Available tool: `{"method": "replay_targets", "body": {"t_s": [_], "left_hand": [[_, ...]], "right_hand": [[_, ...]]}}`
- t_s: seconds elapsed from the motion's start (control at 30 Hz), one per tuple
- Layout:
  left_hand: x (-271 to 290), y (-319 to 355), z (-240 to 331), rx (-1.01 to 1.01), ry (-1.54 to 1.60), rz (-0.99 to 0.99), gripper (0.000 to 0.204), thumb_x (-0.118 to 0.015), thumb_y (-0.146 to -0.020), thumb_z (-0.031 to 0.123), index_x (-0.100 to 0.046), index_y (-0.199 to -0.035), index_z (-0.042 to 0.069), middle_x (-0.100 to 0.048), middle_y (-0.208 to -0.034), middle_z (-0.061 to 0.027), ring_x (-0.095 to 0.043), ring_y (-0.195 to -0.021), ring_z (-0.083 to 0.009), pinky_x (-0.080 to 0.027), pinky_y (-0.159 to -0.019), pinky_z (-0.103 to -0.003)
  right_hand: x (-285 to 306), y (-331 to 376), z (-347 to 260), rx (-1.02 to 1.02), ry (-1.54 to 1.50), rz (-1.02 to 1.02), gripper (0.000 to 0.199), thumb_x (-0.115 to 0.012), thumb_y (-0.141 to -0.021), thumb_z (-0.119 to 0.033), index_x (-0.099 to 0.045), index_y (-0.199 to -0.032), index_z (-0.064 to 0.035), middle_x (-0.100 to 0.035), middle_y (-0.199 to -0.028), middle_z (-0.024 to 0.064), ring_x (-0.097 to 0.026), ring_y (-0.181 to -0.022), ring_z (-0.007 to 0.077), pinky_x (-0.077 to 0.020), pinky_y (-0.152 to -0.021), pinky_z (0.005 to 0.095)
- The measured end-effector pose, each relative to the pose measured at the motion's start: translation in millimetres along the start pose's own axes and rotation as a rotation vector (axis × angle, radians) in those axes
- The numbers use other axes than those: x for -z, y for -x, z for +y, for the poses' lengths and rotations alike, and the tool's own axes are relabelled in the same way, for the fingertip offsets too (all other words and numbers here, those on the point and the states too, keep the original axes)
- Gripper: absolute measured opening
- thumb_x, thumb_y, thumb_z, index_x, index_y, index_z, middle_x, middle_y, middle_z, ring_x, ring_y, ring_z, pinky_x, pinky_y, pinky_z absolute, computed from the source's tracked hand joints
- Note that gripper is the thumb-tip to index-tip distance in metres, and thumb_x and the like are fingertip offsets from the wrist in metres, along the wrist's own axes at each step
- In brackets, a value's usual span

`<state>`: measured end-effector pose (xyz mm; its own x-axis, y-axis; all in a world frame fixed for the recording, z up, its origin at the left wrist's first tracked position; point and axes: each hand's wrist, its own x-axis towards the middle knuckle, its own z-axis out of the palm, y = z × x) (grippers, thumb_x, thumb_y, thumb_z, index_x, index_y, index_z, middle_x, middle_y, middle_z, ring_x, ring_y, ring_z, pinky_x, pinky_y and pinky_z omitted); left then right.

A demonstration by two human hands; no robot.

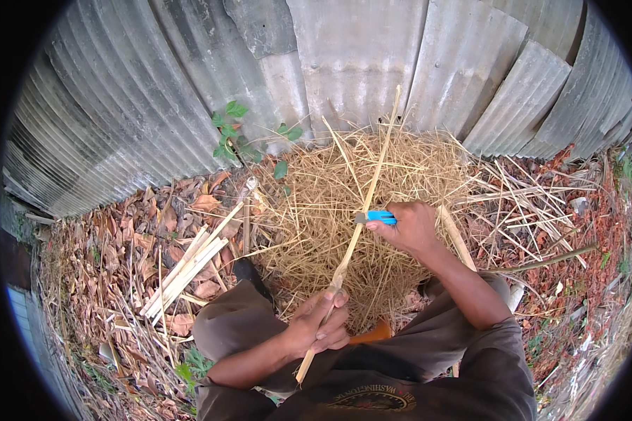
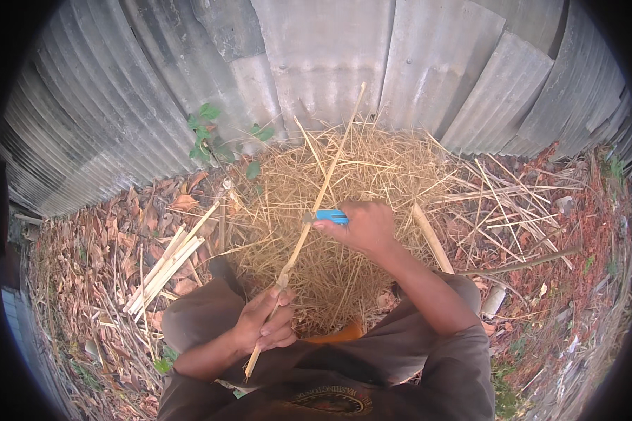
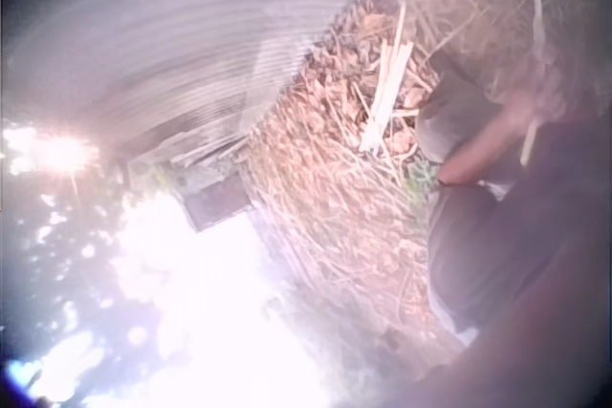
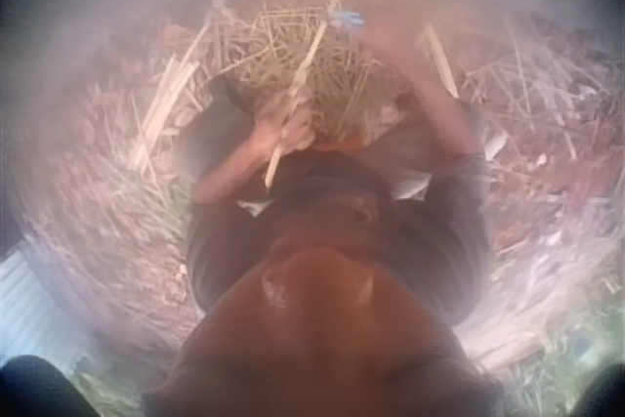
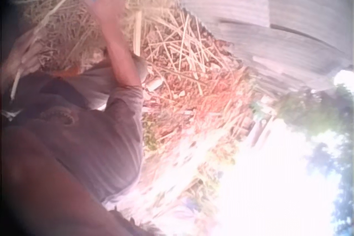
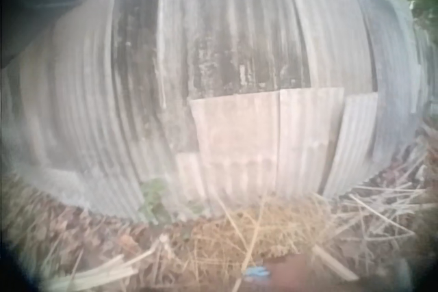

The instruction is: The person sits on the ground and uses a blue utility knife to shave thin strips from a long bamboo stick. They then switch to a machete to split the bamboo lengthwise before returning to the utility knife to continue shaving the stick.

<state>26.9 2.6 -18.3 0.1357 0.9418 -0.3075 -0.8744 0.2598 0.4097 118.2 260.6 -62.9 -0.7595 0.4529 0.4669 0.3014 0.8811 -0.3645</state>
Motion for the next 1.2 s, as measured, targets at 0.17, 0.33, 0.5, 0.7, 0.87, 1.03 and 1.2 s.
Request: {"method": "replay_targets", "body": {"t_s": [0.17, 0.33, 0.5, 0.7, 0.87, 1.03, 1.2], "left_hand": [[3, 5, -2, 0.027, 0.026, -0.048, 0.031, -0.028, -0.104, 0.043, -0.038, -0.099, 0.014, -0.033, -0.051, 0.0047, -0.029, -0.032, -0.0086, -0.028, -0.044, -0.024], [3, 5, -6, 0.053, 0.042, -0.072, 0.029, -0.027, -0.104, 0.042, -0.038, -0.099, 0.015, -0.033, -0.052, 0.0046, -0.029, -0.033, -0.0087, -0.029, -0.045, -0.024], [1, 2, -7, 0.085, 0.098, -0.027, 0.029, -0.025, -0.105, 0.040, -0.038, -0.098, 0.015, -0.033, -0.052, 0.0042, -0.029, -0.033, -0.0093, -0.029, -0.045, -0.024], [-3, 11, -19, 0.125, -0.064, -0.028, 0.032, -0.027, -0.104, 0.042, -0.038, -0.094, 0.015, -0.033, -0.049, 0.0042, -0.031, -0.032, -0.0094, -0.028, -0.044, -0.026], [9, 4, -22, -0.008, -0.204, 0.108, 0.032, -0.024, -0.105, 0.039, -0.040, -0.100, 0.013, -0.033, -0.052, 0.0013, -0.029, -0.034, -0.0099, -0.030, -0.045, -0.026], [4, -1, -19, -0.012, -0.287, 0.207, 0.031, -0.024, -0.105, 0.038, -0.040, -0.100, 0.012, -0.032, -0.055, 0.0011, -0.030, -0.035, -0.0102, -0.030, -0.045, -0.026], [2, -5, -22, -0.029, -0.337, 0.154, 0.027, -0.027, -0.105, 0.036, -0.040, -0.100, 0.013, -0.033, -0.056, 0.0009, -0.030, -0.035, -0.0103, -0.031, -0.044, -0.025]], "right_hand": [[3, 17, -10, 0.176, -0.020, 0.007, 0.075, -0.048, -0.077, -0.081, -0.045, -0.049, -0.0108, -0.039, -0.040, 0.0046, -0.046, -0.035, 0.0227, -0.0373, -0.039, 0.0374], [7, 0, 32, 0.100, 0.075, 0.073, 0.076, -0.046, -0.077, -0.081, -0.045, -0.048, -0.0115, -0.042, -0.042, 0.0052, -0.049, -0.038, 0.0240, -0.0399, -0.041, 0.0378], [-7, -6, 48, 0.130, 0.186, 0.139, 0.077, -0.041, -0.080, -0.082, -0.048, -0.047, -0.0131, -0.039, -0.039, -0.0009, -0.043, -0.034, 0.0152, -0.0358, -0.036, 0.0329], [17, -23, 98, -0.295, 0.167, 0.115, 0.075, -0.043, -0.081, -0.080, -0.052, -0.048, -0.0134, -0.038, -0.038, -0.0015, -0.042, -0.034, 0.0143, -0.0366, -0.037, 0.0333], [-2, 27, -10, 0.134, -0.036, -0.081, 0.075, -0.043, -0.080, -0.081, -0.043, -0.047, -0.0134, -0.041, -0.039, 0.0015, -0.044, -0.033, 0.0191, -0.0377, -0.038, 0.0350], [-15, 22, 9, 0.215, 0.060, -0.010, 0.074, -0.053, -0.072, -0.081, -0.050, -0.046, -0.0127, -0.043, -0.039, 0.0011, -0.047, -0.034, 0.0175, -0.0374, -0.038, 0.0318], [-20, -8, 55, -0.129, 0.132, -0.032, 0.075, -0.045, -0.079, -0.080, -0.051, -0.048, -0.0114, -0.043, -0.039, 0.0027, -0.048, -0.035, 0.0206, -0.0380, -0.038, 0.0361]]}}
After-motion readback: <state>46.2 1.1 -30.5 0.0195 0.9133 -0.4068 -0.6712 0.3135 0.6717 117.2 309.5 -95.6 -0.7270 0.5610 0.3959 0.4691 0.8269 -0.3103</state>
